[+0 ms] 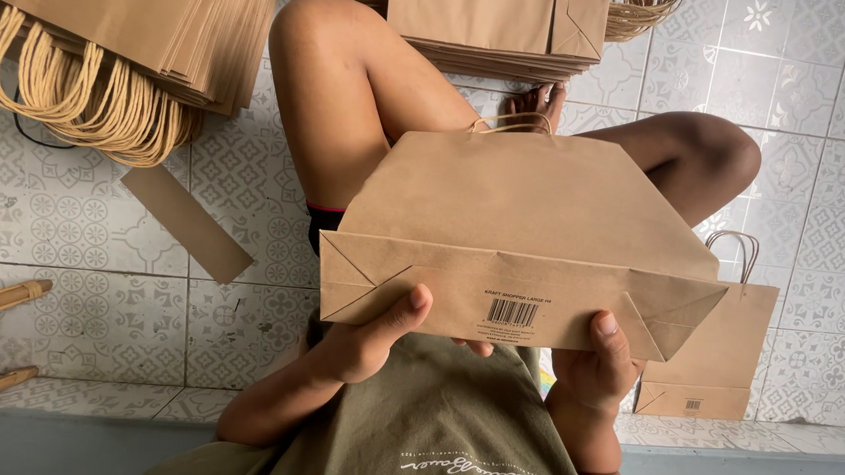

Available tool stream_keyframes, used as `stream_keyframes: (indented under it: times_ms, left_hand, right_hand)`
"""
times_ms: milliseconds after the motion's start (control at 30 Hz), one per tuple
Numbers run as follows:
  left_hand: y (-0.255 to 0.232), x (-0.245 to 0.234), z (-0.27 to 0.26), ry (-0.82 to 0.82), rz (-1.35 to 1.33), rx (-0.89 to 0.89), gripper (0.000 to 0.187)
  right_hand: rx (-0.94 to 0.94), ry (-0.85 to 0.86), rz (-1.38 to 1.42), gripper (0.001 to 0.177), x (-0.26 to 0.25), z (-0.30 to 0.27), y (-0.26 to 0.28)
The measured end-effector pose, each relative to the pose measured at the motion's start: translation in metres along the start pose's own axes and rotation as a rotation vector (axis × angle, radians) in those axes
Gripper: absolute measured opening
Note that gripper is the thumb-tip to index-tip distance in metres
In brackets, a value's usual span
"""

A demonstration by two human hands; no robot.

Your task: The person is taking flat paper bags from a stack, opening them up, and folding the bottom to create a stable base.

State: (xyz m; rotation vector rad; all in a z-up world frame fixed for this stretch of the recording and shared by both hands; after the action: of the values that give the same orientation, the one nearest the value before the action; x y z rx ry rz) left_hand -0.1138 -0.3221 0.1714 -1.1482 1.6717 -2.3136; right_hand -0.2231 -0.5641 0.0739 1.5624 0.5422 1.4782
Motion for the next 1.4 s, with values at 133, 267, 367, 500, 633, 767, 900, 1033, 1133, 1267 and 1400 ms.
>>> stream_keyframes:
  times_ms: [133, 267, 367, 500, 633, 767, 900, 1033, 1133, 1267, 1400]
  left_hand:
    - [0.005, -0.007, -0.008, -0.116, 0.381, -0.06, 0.04]
    - [0.018, -0.009, -0.005, -0.065, 0.298, -0.201, 0.048]
    - [0.031, -0.014, -0.005, -0.044, 0.321, -0.244, 0.057]
    - [0.028, -0.019, 0.001, -0.069, 0.358, -0.239, 0.061]
    - [0.029, -0.015, 0.006, -0.03, 0.375, -0.251, 0.06]
    - [0.013, -0.005, 0.016, 0.09, 0.369, -0.204, 0.044]
    - [0.014, -0.002, 0.017, 0.104, 0.344, -0.174, 0.04]
    - [0.03, -0.005, 0.006, 0.091, 0.274, -0.215, 0.044]
    - [0.018, -0.005, 0.013, 0.109, 0.247, -0.229, 0.044]
    - [0.018, -0.012, 0.016, 0.144, 0.345, -0.212, 0.043]
    - [0.029, -0.016, 0.01, 0.135, 0.36, -0.19, 0.046]
  right_hand:
    - [0.12, 0.109, 0.18, 0.034, -0.021, -0.006, -0.021]
    - [0.012, 0.112, -0.071, 0.032, -0.027, 0.002, -0.016]
    - [0.012, 0.061, -0.122, 0.029, 0.007, 0.009, -0.006]
    - [0.152, 0.151, -0.138, 0.037, 0.083, 0.026, 0.005]
    - [0.299, 0.302, -0.268, 0.024, 0.092, 0.024, -0.004]
    - [0.213, 0.294, -0.386, 0.025, 0.085, 0.019, -0.008]
    - [0.145, 0.303, -0.384, 0.028, 0.08, 0.018, -0.012]
    - [0.293, 0.354, -0.479, 0.023, 0.089, 0.029, -0.005]
    - [0.359, 0.343, -0.423, 0.015, 0.089, 0.029, -0.007]
    - [0.375, 0.34, -0.343, 0.012, 0.102, 0.034, -0.006]
    - [0.354, 0.373, -0.306, 0.014, 0.111, 0.039, -0.006]
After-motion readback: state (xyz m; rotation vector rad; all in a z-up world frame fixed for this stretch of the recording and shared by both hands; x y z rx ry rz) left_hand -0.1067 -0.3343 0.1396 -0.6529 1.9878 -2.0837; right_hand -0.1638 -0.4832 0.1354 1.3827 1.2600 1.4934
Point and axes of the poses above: each hand's wrist, its own z-axis towards the middle knuckle, its own x-axis out of the palm, y = z × x, the point moved 6 cm from there along z, towards the middle knuckle, and after that the axes turned 13 degrees about y, right-handed, at the moved point
